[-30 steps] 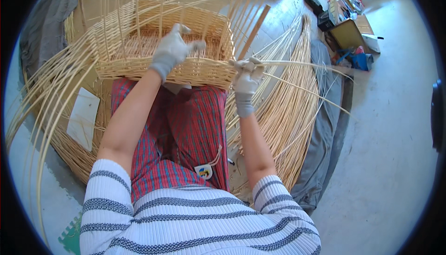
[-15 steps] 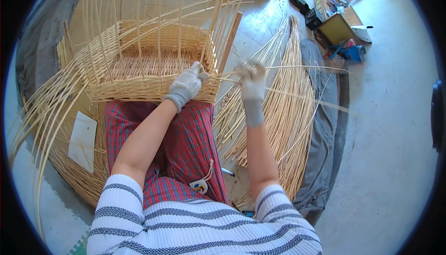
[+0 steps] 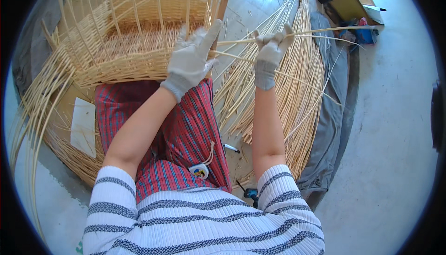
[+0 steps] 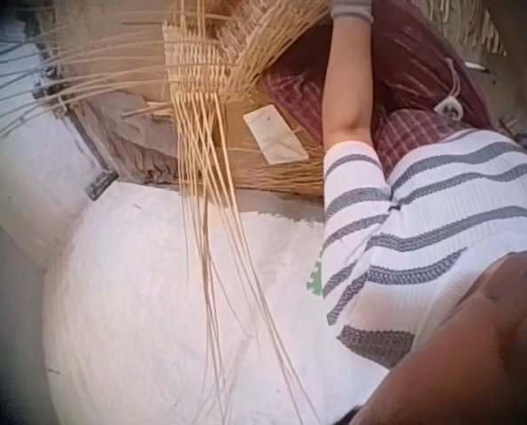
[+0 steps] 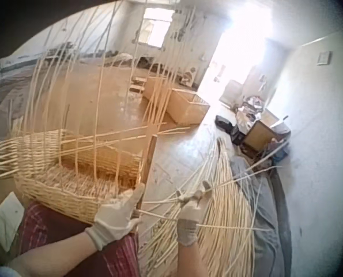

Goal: Weave a rectangular wicker basket using long flexible reeds.

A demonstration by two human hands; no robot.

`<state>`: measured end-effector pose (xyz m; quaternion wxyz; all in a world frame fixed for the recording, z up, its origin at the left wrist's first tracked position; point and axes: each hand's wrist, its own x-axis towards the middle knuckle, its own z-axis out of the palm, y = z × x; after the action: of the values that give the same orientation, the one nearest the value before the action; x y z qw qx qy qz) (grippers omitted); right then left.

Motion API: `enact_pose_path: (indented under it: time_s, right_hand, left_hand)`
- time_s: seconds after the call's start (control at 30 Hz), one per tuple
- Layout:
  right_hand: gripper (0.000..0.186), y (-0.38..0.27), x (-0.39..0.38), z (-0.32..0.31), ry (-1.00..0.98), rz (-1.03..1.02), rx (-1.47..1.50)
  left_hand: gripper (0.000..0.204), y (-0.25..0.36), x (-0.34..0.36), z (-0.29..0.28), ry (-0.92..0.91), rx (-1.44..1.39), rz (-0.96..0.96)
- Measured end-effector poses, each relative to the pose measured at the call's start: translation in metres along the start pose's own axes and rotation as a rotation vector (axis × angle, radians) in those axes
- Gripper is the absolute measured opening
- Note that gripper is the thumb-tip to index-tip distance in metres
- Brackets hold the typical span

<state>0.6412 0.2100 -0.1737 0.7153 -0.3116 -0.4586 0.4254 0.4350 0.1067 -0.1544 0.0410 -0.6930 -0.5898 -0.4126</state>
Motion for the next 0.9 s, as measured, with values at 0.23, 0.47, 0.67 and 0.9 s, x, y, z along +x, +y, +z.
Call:
enact_pose_path:
  time_s: [0.23,0.47,0.67,0.9]
  right_hand:
    - [0.046,0.007,0.002,0.003,0.144,0.252,0.019]
    - [0.034,-0.083,-0.117,0.094,-0.449,-0.377,-0.626]
    - [0.028,-0.058,-0.065,0.093,-0.329,0.119,-0.168]
    - [0.053,-0.019,-0.031,0.071,-0.698,0.219,-1.087]
  left_hand:
    - [0.102,-0.015,-0.013,0.017,-0.159,0.005,0.059]
    - [0.079,0.004,-0.004,0.019,-0.373,0.081,-0.141]
    - [0.046,-0.015,-0.019,0.011,0.044,-0.543,-0.157]
    - [0.036,-0.063,0.006,-0.055,-0.006,-1.108,-0.686]
